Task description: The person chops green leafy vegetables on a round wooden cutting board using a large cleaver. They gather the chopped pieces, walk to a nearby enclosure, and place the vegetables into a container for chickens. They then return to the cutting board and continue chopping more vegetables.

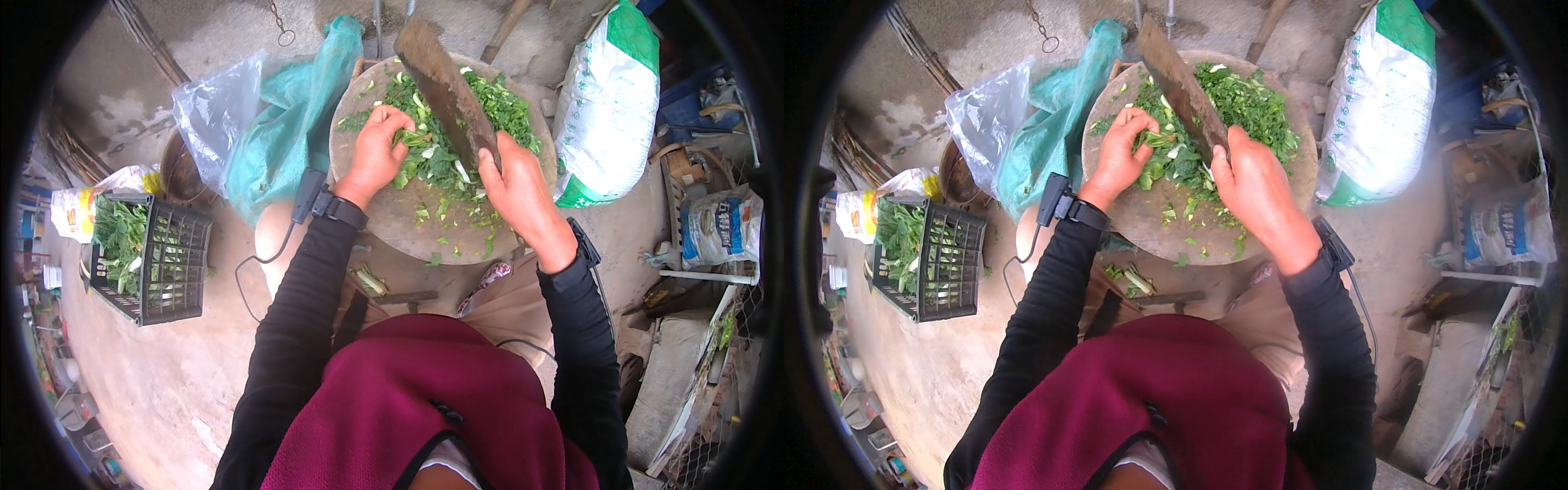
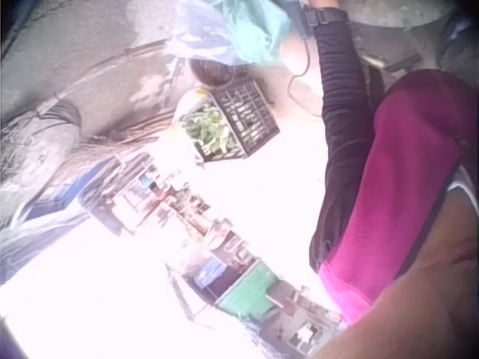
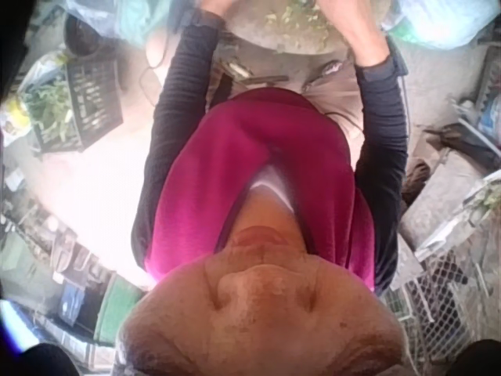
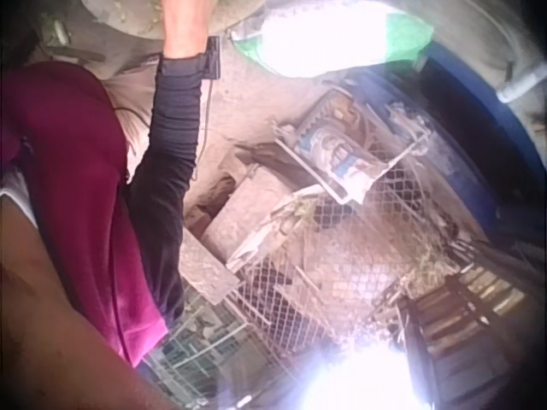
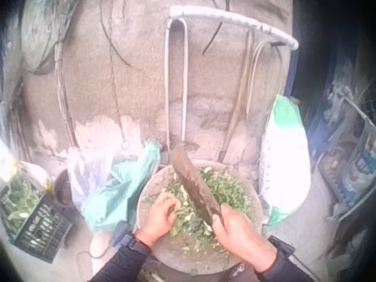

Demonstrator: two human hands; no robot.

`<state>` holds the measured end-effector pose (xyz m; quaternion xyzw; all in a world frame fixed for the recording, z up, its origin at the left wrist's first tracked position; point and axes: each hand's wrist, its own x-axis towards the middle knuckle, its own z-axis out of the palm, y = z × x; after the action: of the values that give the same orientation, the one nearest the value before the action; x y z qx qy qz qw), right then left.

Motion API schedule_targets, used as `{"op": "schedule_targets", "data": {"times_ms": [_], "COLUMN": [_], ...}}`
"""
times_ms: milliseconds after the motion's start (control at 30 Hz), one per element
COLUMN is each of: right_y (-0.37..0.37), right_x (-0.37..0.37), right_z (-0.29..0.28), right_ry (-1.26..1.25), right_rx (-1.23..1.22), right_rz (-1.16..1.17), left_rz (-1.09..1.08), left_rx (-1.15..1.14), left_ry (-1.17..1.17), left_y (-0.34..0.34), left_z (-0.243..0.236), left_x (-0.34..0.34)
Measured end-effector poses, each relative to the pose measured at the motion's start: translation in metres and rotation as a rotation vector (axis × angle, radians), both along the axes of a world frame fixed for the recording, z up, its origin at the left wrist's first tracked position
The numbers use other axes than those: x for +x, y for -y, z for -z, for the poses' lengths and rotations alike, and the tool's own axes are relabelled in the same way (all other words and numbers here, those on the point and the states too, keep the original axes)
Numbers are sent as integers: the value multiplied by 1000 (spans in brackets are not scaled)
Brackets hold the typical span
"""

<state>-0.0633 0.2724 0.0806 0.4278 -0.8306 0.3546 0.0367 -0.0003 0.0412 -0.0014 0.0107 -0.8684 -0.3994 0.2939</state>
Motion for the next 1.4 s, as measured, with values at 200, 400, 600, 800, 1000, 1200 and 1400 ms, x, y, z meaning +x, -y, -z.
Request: {"op": "schedule_targets", "data": {"times_ms": [200, 400, 600, 800, 1000, 1200, 1400], "right_y": [-10, -17, -18, -27, 21, 25, -21], "right_x": [15, 15, 20, 18, -4, -6, 13], "right_z": [3, 3, -4, -10, 18, 29, -19], "right_ry": [61, 33, -11, 21, -45, 7, 38], "right_rx": [86, 23, 190, 285, 211, 131, 237], "right_rz": [27, 50, -10, -73, -120, -61, -148], "left_rz": [-439, 1, -42, 7, 28, -33, -104], "left_rx": [-516, 48, -203, -196, -126, -176, -176], "left_ry": [-52, -39, -121, -49, -94, -136, -164], "left_y": [24, 7, -24, -11, -13, -17, -22], "left_z": [-3, 6, 1, -1, 9, 5, 8], "left_x": [-4, -4, 9, 8, 4, 9, 8]}}
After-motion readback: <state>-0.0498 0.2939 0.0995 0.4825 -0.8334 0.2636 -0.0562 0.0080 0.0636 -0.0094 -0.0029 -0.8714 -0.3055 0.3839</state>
